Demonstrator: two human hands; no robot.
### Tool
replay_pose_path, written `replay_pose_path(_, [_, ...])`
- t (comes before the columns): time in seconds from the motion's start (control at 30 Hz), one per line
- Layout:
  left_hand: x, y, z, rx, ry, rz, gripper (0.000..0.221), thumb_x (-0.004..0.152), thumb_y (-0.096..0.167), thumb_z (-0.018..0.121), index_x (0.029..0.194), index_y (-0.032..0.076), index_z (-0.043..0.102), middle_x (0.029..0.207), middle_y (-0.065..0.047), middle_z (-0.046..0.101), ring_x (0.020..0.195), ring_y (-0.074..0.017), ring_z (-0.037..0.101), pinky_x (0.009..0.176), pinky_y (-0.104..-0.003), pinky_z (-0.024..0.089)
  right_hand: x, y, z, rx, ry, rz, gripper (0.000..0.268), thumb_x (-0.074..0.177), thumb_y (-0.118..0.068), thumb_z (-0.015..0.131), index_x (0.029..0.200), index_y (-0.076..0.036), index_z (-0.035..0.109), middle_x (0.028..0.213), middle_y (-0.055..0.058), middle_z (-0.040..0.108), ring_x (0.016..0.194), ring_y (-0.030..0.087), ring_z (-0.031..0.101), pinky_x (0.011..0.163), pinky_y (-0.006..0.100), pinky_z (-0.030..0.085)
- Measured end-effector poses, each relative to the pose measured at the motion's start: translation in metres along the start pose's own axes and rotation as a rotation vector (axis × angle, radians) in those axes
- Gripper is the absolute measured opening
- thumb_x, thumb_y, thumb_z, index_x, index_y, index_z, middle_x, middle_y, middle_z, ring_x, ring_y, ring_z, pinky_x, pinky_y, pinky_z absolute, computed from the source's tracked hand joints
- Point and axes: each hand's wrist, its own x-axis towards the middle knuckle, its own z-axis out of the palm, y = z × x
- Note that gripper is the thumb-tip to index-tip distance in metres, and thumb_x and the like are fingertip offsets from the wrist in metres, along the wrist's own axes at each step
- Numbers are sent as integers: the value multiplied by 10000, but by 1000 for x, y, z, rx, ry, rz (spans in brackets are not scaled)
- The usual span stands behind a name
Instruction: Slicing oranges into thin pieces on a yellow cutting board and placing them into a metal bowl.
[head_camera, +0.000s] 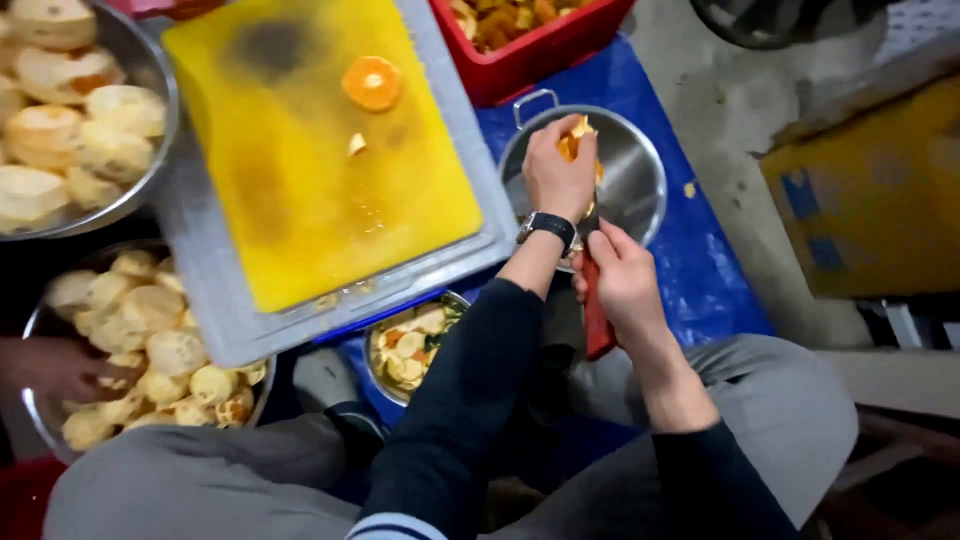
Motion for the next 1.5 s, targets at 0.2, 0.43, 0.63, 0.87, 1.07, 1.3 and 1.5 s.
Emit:
replay_pose_path(0.2, [-23,-70,35,210,-308,-183,328,977,207,621,1291,159,703,1224,-121,693,1281,-362,635,1112,-464,489,42,51,-33,-719,165,179,401,971,-404,614,1336,-258,695,873,64,761,840,241,754,753,410,586])
replay_pose_path(0.43, [-26,-81,43,285,-368,-178,295,969,285,561,1210,236,722,1133,-87,710,1186,-330,689,1069,-448,524,54,72,-42,-745,190,220,387,947,-422,656,1303,-280,715,851,30,774,821,198,758,757,384,592])
replay_pose_path(0.63, [47,-1,-84,283,-292,284,326,893,226,745,1214,183,705,1105,-97,690,1135,-364,688,1019,-450,541,7,-4,-3,-412,92,-153,389,1010,-98,633,1308,133,534,748,231,677,452,259,627,356,399,520])
replay_pose_path(0.87, [140,-73,-235,812,-178,153,376,847,70,752,1202,132,643,1200,-125,516,1102,-451,620,966,-488,570,-8,-11,61,-149,-326,-38,398,1070,-134,464,1390,87,383,909,273,726,596,255,696,498,363,614])
replay_pose_path(1.07, [93,-69,-258,617,-265,138,224,935,133,690,1150,129,752,1054,-125,599,1056,-402,669,936,-468,572,-11,25,96,-120,-466,109,291,1078,-175,458,1303,9,482,870,247,725,560,246,694,463,364,611])
replay_pose_path(1.3, [54,-48,-227,397,-107,299,230,847,119,791,1075,130,761,930,-128,675,916,-368,708,855,-487,580,-30,10,83,-86,-505,96,336,1045,-188,538,1315,12,544,805,220,710,549,247,677,464,364,582])
replay_pose_path(1.5, [26,21,-107,242,-209,370,202,940,105,623,1117,159,701,1006,-104,645,975,-406,701,872,-498,606,-42,-51,2,-339,-157,-78,410,1041,-170,568,1387,40,507,819,247,685,573,250,652,490,374,556])
